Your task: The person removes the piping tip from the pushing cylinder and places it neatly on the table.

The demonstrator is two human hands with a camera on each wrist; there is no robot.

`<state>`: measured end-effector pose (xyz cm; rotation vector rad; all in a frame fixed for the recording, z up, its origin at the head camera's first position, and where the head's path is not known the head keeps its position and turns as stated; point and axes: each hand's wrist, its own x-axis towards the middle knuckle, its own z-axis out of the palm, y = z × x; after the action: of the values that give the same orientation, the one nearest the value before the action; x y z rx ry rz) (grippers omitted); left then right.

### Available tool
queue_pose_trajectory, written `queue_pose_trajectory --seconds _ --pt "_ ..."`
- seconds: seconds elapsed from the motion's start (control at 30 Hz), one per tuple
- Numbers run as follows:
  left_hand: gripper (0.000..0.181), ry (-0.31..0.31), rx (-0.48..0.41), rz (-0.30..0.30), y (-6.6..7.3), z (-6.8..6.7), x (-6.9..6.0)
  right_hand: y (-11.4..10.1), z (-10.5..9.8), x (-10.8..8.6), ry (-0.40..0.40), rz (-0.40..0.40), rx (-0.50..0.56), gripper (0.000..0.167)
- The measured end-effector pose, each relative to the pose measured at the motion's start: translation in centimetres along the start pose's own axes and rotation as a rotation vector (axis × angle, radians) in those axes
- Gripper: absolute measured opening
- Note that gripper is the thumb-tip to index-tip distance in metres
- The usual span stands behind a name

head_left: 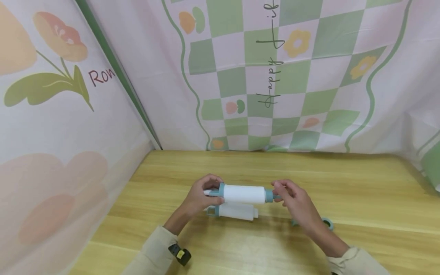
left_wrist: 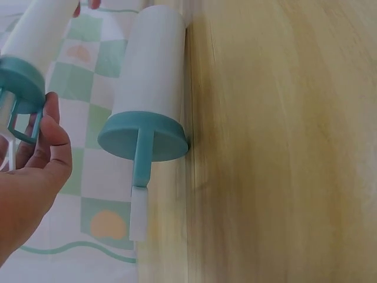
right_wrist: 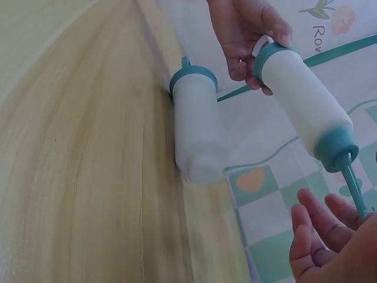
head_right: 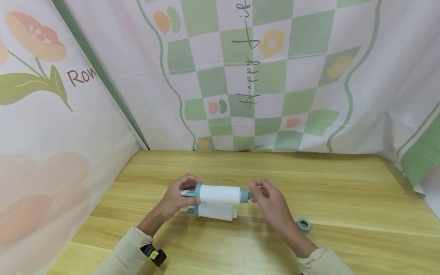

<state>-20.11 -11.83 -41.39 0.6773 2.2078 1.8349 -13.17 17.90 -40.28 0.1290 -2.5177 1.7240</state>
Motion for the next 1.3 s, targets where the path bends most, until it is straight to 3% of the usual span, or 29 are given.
queue_pose_trajectory --seconds 0.2,0.67,1.07,1.3 --pt "0.043 -0.013 0.006 0.011 -0.2 -0.1 0.0 -0.2 0.0 0.0 -0.042 0.098 0.010 0.053" --pt "0.042 -0.021 0.022 0.016 -0.2 -0.1 0.0 -0.2 0.3 0.2 -0.062 0.119 0.064 0.043" --pt "0.042 -0.018 0.015 -0.004 -0.3 -0.2 -0.2 0.6 0.4 -0.5 -0.072 0.037 0.077 0.038" --pt "0.043 -0.012 0.004 0.006 0.1 -0.2 -0.1 0.9 0.6 -0.2 -0.039 -0.094 0.136 0.032"
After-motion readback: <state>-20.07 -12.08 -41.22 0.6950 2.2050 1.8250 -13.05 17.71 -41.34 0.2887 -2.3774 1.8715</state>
